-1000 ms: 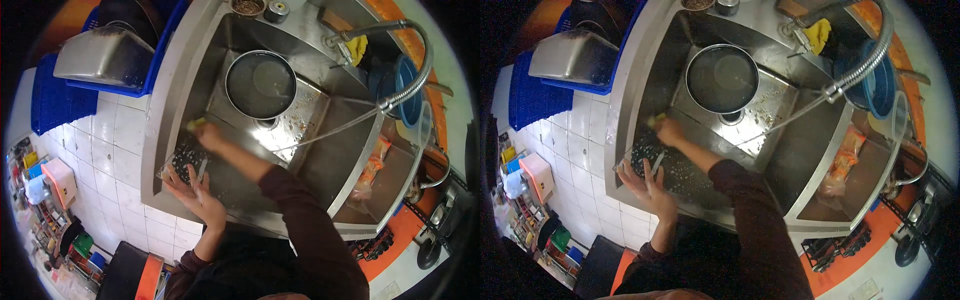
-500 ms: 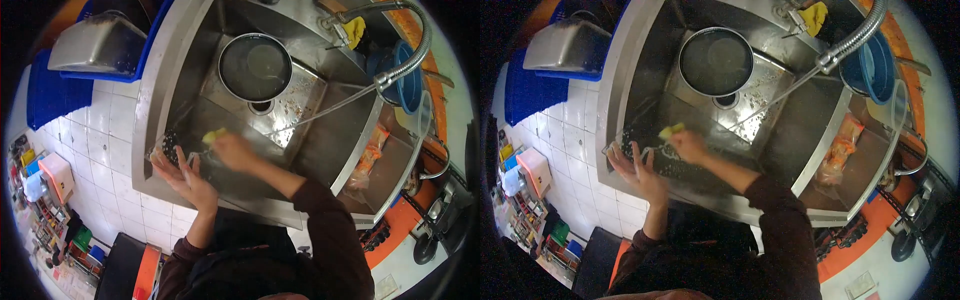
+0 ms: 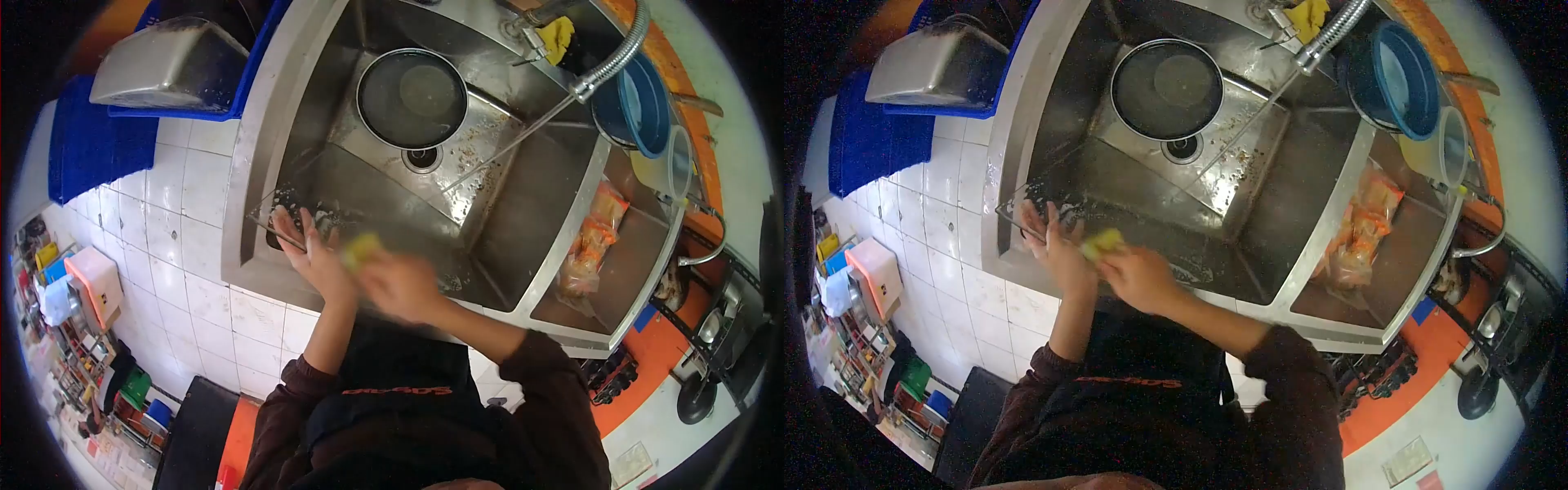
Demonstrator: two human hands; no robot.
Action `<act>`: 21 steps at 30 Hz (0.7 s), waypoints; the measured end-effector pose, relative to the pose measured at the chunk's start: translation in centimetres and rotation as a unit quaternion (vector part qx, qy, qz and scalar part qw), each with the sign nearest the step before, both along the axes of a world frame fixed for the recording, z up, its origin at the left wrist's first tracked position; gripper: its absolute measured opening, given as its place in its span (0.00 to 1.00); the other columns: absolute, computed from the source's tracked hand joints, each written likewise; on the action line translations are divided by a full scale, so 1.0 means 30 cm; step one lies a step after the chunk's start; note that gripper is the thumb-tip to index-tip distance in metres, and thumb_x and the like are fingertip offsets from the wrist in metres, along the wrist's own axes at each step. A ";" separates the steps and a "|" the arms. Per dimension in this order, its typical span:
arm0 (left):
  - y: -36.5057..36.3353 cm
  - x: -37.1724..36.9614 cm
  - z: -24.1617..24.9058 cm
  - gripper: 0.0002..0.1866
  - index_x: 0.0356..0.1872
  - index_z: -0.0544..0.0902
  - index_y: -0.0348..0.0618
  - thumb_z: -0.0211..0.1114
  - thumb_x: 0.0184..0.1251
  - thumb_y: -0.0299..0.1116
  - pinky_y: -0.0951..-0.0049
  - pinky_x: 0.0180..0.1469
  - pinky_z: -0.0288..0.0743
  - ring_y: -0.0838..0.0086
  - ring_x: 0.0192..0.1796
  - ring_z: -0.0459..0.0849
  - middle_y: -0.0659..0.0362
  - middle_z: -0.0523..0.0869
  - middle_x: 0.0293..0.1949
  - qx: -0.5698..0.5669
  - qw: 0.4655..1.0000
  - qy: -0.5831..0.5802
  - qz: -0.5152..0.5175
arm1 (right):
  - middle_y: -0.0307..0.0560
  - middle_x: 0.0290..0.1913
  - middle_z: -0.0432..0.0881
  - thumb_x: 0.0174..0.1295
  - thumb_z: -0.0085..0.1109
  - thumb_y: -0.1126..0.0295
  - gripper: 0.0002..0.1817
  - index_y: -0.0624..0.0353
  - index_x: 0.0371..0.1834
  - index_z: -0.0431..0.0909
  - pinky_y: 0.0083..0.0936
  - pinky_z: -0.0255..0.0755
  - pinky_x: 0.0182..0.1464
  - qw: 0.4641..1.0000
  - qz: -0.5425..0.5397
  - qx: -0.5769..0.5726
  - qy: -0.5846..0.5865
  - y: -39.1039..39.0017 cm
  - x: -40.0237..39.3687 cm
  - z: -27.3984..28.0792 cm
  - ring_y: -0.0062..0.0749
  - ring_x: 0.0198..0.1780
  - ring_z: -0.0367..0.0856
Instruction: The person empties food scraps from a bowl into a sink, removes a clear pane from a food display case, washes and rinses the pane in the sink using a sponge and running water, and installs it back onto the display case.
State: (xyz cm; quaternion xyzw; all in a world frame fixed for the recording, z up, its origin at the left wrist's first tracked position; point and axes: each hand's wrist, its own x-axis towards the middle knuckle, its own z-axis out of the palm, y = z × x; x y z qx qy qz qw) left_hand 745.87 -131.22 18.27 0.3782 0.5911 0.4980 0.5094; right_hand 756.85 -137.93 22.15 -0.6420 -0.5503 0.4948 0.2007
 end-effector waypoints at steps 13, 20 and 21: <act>-0.083 0.077 0.030 0.30 0.65 0.48 0.48 0.43 0.60 0.19 0.51 0.53 0.66 0.61 0.64 0.56 0.56 0.49 0.65 -0.127 0.986 -0.100 -0.046 | 0.47 0.42 0.76 0.59 0.46 0.61 0.13 0.54 0.39 0.77 0.37 0.69 0.43 0.996 -0.082 -0.026 0.001 -0.226 0.106 -0.056 0.44 0.40 0.76; -0.148 0.144 0.029 0.34 0.65 0.42 0.54 0.47 0.62 0.22 0.53 0.51 0.68 0.57 0.65 0.53 0.56 0.46 0.67 -0.103 0.991 -0.022 -0.077 | 0.54 0.49 0.69 0.61 0.45 0.63 0.12 0.58 0.39 0.76 0.32 0.63 0.52 0.994 -0.039 -0.088 -0.042 -0.108 0.172 -0.428 0.42 0.52 0.69; -0.171 0.142 0.011 0.34 0.65 0.41 0.55 0.48 0.62 0.23 0.54 0.51 0.69 0.57 0.65 0.54 0.55 0.46 0.66 -0.051 0.994 0.012 -0.094 | 0.54 0.49 0.69 0.61 0.45 0.63 0.12 0.58 0.39 0.76 0.32 0.63 0.52 0.994 -0.042 -0.087 -0.041 -0.076 0.160 -0.377 0.42 0.52 0.69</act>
